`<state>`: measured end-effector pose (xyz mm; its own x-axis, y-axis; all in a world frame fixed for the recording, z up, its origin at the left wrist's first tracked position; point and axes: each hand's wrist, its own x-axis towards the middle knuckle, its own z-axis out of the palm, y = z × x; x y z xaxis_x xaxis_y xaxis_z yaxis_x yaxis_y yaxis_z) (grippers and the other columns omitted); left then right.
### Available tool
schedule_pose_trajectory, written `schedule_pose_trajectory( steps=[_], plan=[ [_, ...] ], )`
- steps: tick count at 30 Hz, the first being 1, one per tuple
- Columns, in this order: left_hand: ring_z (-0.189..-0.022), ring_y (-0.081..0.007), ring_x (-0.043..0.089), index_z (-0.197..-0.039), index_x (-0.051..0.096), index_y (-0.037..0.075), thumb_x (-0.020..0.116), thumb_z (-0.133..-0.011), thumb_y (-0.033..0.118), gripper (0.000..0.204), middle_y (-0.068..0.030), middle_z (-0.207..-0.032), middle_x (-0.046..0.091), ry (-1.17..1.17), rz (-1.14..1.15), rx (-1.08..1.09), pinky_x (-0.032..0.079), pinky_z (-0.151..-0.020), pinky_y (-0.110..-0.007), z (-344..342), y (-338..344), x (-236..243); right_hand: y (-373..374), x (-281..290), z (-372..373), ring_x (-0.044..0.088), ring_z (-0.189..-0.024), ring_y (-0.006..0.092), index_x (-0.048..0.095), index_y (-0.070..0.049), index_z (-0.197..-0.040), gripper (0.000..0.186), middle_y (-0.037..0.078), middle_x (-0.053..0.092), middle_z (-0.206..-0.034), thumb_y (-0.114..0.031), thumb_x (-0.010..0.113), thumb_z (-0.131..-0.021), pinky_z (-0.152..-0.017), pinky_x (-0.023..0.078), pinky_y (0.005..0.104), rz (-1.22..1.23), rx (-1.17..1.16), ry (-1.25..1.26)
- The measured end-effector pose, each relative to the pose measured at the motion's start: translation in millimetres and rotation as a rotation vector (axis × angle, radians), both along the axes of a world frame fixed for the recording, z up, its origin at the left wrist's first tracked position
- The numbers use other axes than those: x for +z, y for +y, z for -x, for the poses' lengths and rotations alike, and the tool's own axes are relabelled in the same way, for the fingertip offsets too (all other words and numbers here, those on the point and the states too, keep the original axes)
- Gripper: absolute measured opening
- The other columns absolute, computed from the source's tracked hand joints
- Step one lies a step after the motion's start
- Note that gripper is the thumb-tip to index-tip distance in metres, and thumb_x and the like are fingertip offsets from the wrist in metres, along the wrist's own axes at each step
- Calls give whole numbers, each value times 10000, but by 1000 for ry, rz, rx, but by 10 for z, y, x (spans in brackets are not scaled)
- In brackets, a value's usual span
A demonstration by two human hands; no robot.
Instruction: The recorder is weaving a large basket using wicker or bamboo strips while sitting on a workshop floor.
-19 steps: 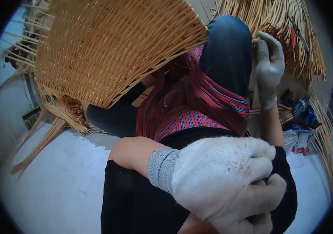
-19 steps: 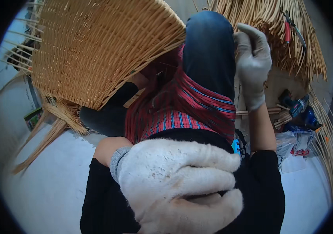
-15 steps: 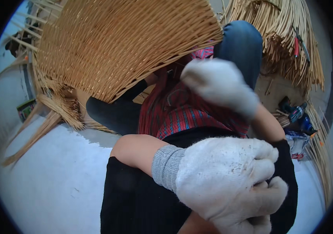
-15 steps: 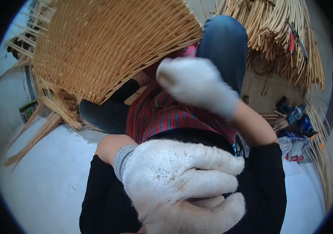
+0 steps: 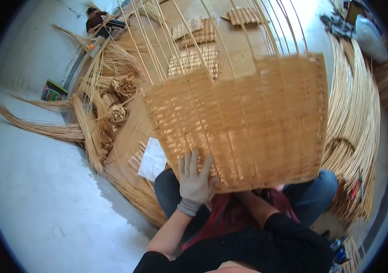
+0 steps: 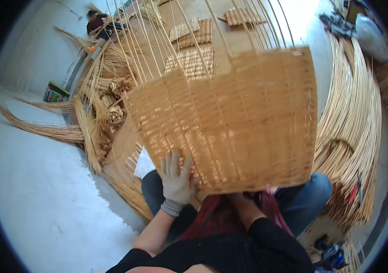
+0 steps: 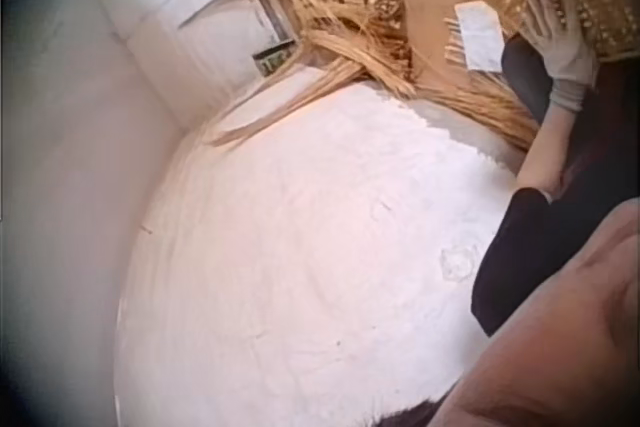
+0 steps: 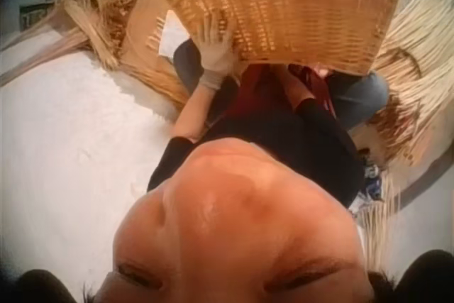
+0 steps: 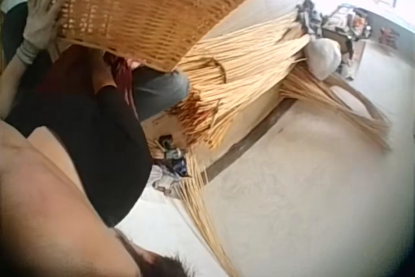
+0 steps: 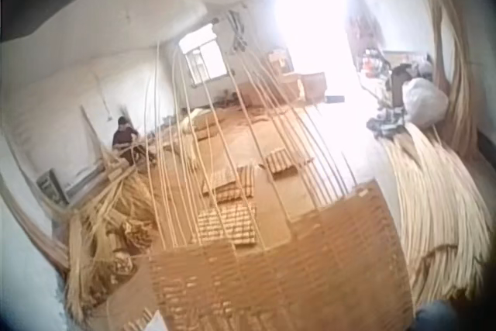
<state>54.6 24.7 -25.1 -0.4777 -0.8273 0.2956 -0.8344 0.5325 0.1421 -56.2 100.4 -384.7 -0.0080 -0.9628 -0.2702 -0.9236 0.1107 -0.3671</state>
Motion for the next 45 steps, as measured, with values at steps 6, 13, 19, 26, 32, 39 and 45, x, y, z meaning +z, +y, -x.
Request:
schedule_pose_trajectory(
  steps=[6, 13, 19, 26, 32, 39, 45],
  plan=[
    [-1393, -474, 330, -1333, 587, 139, 699, -805, 436, 616, -257, -1449, 428, -88, 36, 21, 225, -1144, -644, -70, 54, -472, -387, 109, -28, 666, -1074, 338, 650, -75, -1192, 325, 203, 677, -1185, -226, 478, -962, -891, 535, 475, -144, 42, -7],
    [-1406, -481, 296, -1304, 592, 110, 721, -762, 413, 634, -272, -1455, 407, -83, 58, -1, 191, -1158, -657, -50, 11, -485, -502, 295, 15, 654, -1093, 344, 633, -95, -1228, 356, 192, 675, -1191, -292, 508, -959, -915, 521, 476, -213, 60, -53],
    [-1429, -429, 296, -1379, 571, 179, 736, -801, 367, 630, -201, -1503, 395, -3, 25, 58, 210, -1165, -602, 30, 29, -389, -352, 1324, 17, 645, -1110, 349, 618, -112, -1259, 393, 183, 673, -1196, -348, 534, -956, -935, 509, 478, -309, 156, -185],
    [-1278, -412, 484, -1435, 498, 149, 660, -886, 382, 618, -168, -1395, 516, 393, -192, -313, 363, -1080, -563, 96, 609, -227, 413, 2766, 611, 641, -1064, 421, 619, -43, -1182, 419, 280, 642, -1165, -336, 638, -882, -901, 518, 478, -210, 157, -701],
    [-989, -375, 679, -1439, 486, 120, 688, -781, 633, 858, -185, -1321, 587, 527, -534, -501, 560, -808, -424, 444, 1191, -161, 894, 3322, 1022, 642, -953, 164, 597, -29, -1148, 425, 102, 678, -1015, -282, 765, -851, -844, 538, 340, -181, -363, -1102],
    [-797, -271, 653, -1347, 560, 46, 671, -940, 320, 503, -127, -912, 660, 504, -845, -328, 516, -731, -365, 609, 1355, -256, 1276, 3728, 1801, 529, -573, 62, 497, -84, -710, 366, -38, 522, -618, -269, 774, -863, -513, 430, 270, -65, -346, -1214],
    [-677, -109, 591, -1029, 614, 11, 454, -1069, 344, 372, -46, -770, 621, 673, -1254, -122, 457, -610, -249, 621, 1125, -398, 1220, 3378, 3621, 651, -910, 229, 643, -48, -1171, 420, 136, 694, -980, -292, 760, -850, -806, 521, 350, 489, -788, -818]
  ],
)
